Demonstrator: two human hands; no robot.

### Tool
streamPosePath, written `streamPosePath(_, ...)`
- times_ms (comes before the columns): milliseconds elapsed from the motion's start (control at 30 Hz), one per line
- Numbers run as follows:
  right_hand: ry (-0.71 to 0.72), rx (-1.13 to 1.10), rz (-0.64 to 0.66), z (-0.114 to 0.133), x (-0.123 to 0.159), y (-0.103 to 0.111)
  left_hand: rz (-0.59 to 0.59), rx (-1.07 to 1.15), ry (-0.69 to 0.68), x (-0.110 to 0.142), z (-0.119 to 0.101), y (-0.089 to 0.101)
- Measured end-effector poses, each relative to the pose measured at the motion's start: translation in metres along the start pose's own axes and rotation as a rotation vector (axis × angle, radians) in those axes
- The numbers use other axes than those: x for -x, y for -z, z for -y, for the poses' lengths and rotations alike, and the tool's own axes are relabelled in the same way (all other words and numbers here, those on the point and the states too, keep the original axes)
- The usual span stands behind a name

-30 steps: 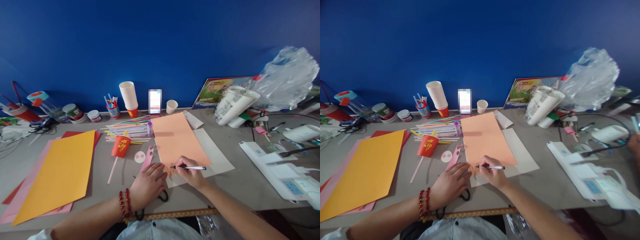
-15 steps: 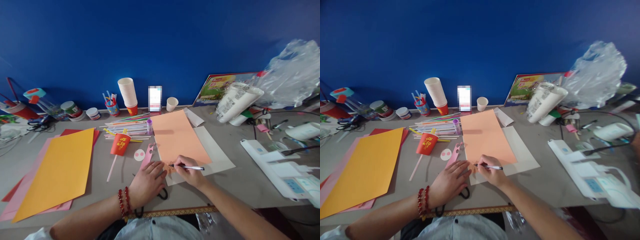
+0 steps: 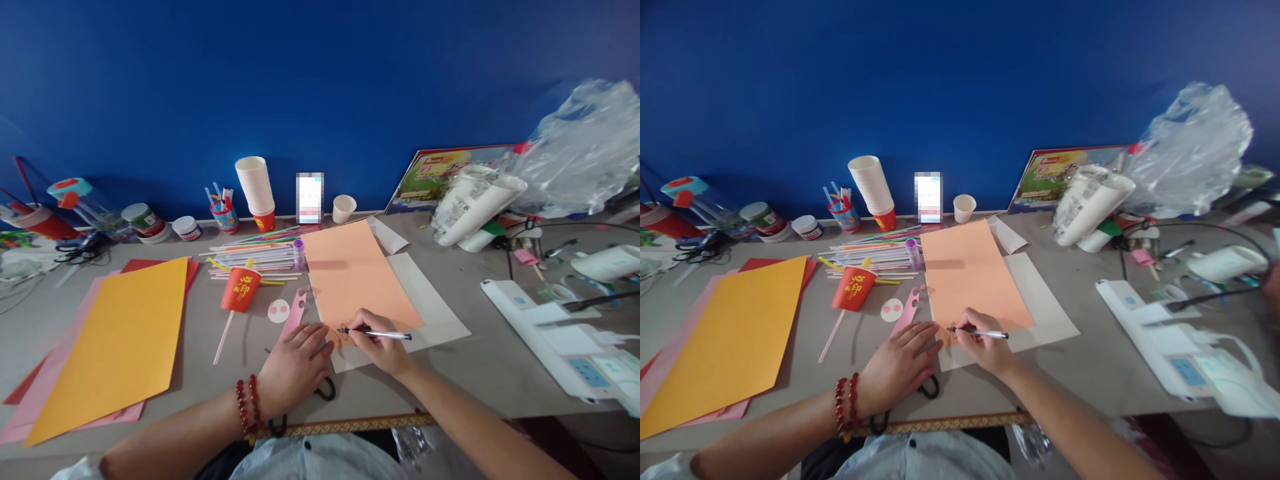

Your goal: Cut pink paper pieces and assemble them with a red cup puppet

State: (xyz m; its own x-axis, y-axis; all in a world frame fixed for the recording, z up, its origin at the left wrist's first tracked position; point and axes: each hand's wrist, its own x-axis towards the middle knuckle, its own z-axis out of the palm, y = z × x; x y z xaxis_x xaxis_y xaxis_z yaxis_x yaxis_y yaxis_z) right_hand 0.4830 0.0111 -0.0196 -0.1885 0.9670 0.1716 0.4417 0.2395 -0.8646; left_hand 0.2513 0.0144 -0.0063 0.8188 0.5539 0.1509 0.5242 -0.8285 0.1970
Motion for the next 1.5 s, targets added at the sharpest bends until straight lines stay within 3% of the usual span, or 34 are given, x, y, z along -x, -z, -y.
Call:
streamPosePath(267, -0.116, -0.187, 0.032, -0.002, 0.001, -0.003, -0.040, -0.007, -0.001, 0.001, -0.001, -0.003)
streamPosePath(533, -0.089, -0.201, -0.056, -0.008, -0.002, 0.002, -0.026, -0.025, 0.007, 0.004, 0.001, -0.008)
streamPosePath(967, -0.074, -0.169, -0.042, 0.030, -0.017, 0.029, -0.099, 0.027, -0.002, 0.004, 0.001, -0.005)
streamPosePath(1067, -0.050, -0.180, -0.058, 0.036, -0.022, 0.025, -0.160, 0.066, -0.026, 0.004, -0.003, 0.008)
streamPosePath(1233, -0.060, -0.216, -0.052, 0.042, -0.034, 0.015, -0.186, 0.120, -0.005, 0.007, 0.001, 0.046)
streamPosePath(1400, -0.060, -0.278, -0.063, 0.041, -0.047, 0.009, -0.251, 0.043, 0.276, 0.005, 0.044, 0.078)
streamPosePath(1500, -0.078, -0.322, -0.075, 0.040, -0.051, 0.008, -0.182, -0.044, 0.320, 0.002, 0.068, 0.088)
